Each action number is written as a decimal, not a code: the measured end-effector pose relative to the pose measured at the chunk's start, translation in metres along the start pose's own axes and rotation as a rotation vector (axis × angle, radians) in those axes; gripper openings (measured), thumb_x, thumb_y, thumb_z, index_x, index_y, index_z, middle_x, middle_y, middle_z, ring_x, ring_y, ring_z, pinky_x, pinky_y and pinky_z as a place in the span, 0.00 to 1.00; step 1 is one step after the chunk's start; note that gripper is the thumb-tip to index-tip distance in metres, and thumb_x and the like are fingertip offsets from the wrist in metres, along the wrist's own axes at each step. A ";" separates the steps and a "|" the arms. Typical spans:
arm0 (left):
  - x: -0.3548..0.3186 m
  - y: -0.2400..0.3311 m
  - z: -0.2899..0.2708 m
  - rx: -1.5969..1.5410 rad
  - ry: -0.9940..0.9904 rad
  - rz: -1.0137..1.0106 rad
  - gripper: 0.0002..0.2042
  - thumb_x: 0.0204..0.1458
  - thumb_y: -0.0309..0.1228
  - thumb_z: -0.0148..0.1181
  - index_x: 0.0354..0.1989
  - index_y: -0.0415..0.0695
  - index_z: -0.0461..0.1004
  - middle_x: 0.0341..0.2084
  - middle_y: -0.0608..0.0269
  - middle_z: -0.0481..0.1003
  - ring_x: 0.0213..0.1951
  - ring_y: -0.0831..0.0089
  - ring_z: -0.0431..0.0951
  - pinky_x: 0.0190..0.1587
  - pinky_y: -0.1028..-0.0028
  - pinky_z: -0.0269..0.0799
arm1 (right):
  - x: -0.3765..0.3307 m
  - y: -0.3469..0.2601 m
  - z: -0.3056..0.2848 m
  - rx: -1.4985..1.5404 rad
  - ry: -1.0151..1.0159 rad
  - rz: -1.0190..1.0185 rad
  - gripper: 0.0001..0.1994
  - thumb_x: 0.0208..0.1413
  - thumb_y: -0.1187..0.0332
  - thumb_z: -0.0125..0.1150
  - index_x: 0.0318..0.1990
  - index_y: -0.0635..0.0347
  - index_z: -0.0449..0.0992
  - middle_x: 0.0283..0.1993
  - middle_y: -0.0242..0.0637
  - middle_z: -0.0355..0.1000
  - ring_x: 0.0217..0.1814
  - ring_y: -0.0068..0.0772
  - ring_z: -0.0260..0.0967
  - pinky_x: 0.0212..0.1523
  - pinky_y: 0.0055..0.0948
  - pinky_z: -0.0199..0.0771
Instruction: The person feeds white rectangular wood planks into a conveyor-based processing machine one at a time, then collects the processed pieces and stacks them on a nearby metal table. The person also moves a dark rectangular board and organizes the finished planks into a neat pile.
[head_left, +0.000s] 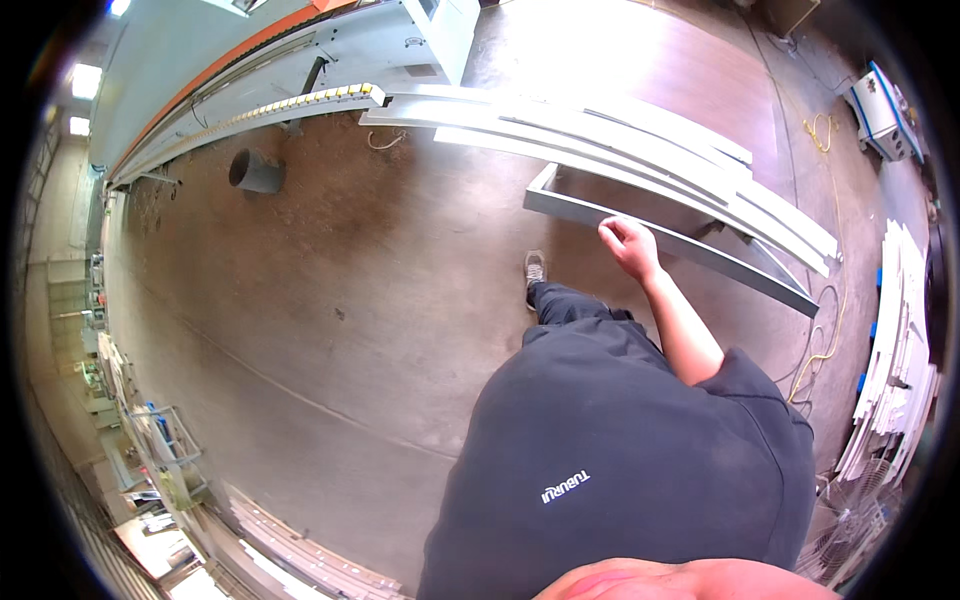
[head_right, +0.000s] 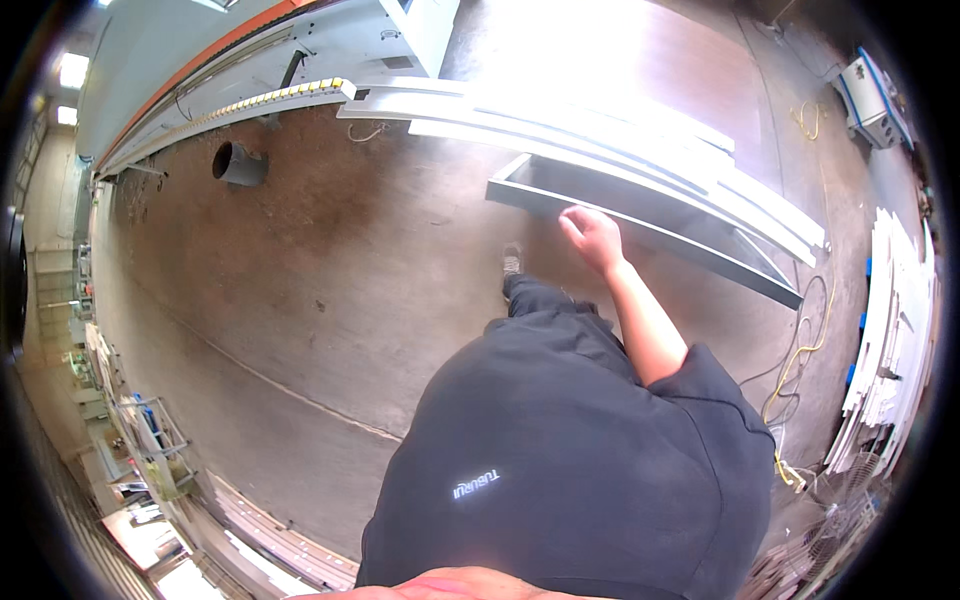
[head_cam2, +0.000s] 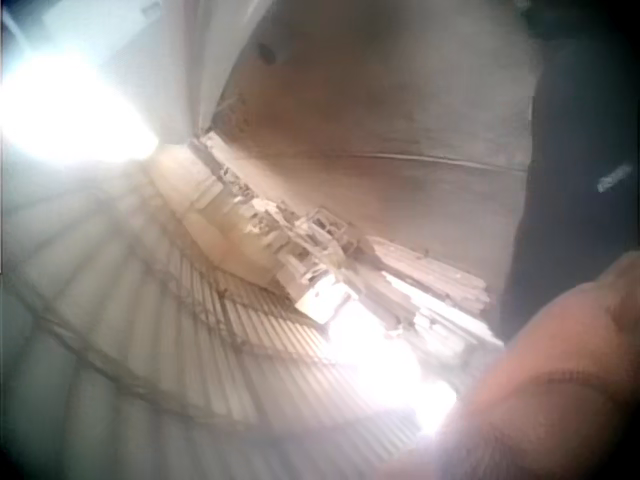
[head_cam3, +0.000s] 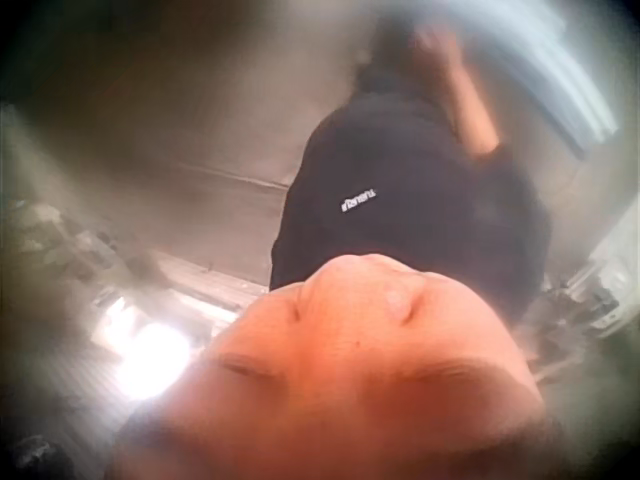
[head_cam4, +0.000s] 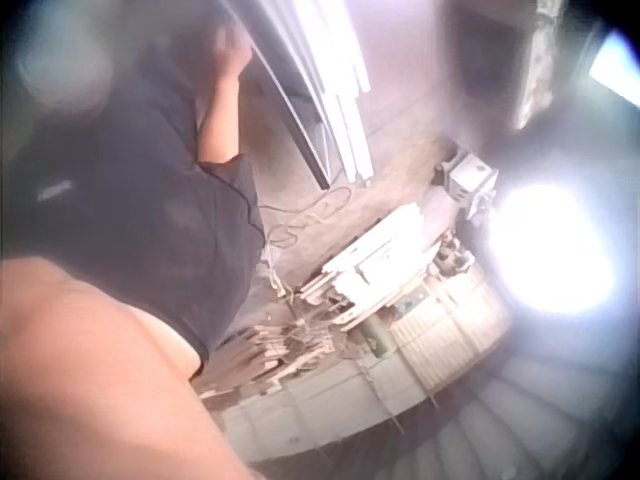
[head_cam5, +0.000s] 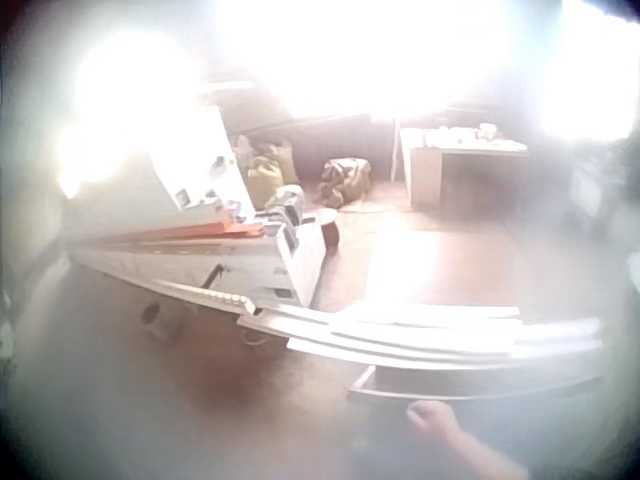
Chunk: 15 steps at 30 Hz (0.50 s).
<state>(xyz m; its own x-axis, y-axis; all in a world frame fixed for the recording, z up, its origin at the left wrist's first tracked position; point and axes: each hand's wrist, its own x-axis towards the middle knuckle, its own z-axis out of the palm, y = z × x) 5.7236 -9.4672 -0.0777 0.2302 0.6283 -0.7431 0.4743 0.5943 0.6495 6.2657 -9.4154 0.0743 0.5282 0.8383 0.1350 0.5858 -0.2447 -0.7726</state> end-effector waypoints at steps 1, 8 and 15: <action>-0.005 0.015 -0.017 0.036 0.008 -0.026 0.15 0.66 0.29 0.60 0.58 0.39 0.80 0.43 0.58 0.85 0.38 0.74 0.84 0.45 0.72 0.80 | 0.020 -0.005 0.013 -0.103 0.018 0.002 0.09 0.64 0.60 0.70 0.42 0.54 0.85 0.35 0.37 0.80 0.39 0.33 0.80 0.43 0.34 0.80; 0.010 0.115 -0.122 0.116 0.070 -0.105 0.14 0.66 0.29 0.60 0.57 0.40 0.80 0.41 0.60 0.85 0.37 0.75 0.84 0.43 0.73 0.80 | 0.150 -0.015 0.121 -0.091 -0.107 0.094 0.15 0.64 0.55 0.68 0.52 0.50 0.84 0.45 0.39 0.84 0.50 0.42 0.82 0.53 0.42 0.82; 0.107 0.212 -0.196 0.165 0.032 -0.049 0.13 0.67 0.28 0.60 0.56 0.40 0.81 0.38 0.62 0.84 0.36 0.76 0.83 0.41 0.74 0.79 | 0.181 -0.009 0.160 -0.093 -0.251 0.491 0.21 0.64 0.51 0.66 0.56 0.55 0.83 0.52 0.43 0.85 0.54 0.45 0.84 0.59 0.41 0.82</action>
<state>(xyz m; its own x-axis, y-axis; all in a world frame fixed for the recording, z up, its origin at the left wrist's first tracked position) 5.6825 -9.1759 0.0119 0.1774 0.6182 -0.7658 0.6179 0.5356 0.5756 6.2579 -9.1837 0.0068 0.5966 0.7029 -0.3873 0.3659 -0.6677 -0.6483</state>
